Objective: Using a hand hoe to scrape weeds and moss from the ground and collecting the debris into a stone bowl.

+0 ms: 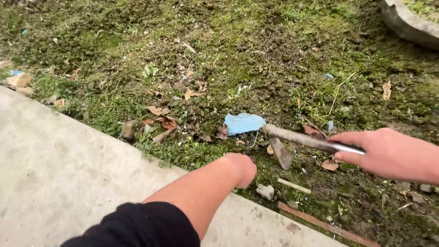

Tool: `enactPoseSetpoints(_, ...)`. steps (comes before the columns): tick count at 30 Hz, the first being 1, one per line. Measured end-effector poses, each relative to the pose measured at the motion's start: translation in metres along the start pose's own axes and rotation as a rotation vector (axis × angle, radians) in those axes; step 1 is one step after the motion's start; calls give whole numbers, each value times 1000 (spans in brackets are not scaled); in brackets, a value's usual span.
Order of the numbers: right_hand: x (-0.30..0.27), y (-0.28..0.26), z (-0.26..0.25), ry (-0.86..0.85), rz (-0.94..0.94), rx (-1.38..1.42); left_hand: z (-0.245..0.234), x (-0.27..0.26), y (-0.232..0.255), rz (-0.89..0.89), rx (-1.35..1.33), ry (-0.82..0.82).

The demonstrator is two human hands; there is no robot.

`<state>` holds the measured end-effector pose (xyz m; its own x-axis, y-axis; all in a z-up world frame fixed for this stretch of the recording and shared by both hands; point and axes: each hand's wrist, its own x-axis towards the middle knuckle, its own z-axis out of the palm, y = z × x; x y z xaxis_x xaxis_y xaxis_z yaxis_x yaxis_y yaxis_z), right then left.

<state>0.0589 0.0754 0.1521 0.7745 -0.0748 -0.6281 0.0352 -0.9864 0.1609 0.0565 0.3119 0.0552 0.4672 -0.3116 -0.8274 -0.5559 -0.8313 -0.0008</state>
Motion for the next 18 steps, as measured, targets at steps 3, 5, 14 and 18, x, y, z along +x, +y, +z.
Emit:
enactPoseSetpoints(3,15,6,11,-15,-20,-21,3,15,9,-4,74,-115)
enactPoseSetpoints(5,11,3,10,-28,-10,0,13,32,10,-43,123,-91)
enactPoseSetpoints(14,19,7,16,-31,5,35,39,45,5,-84,311,-69)
enactPoseSetpoints(18,20,6,17,-47,-29,34,32,54,-8,39,445,-9)
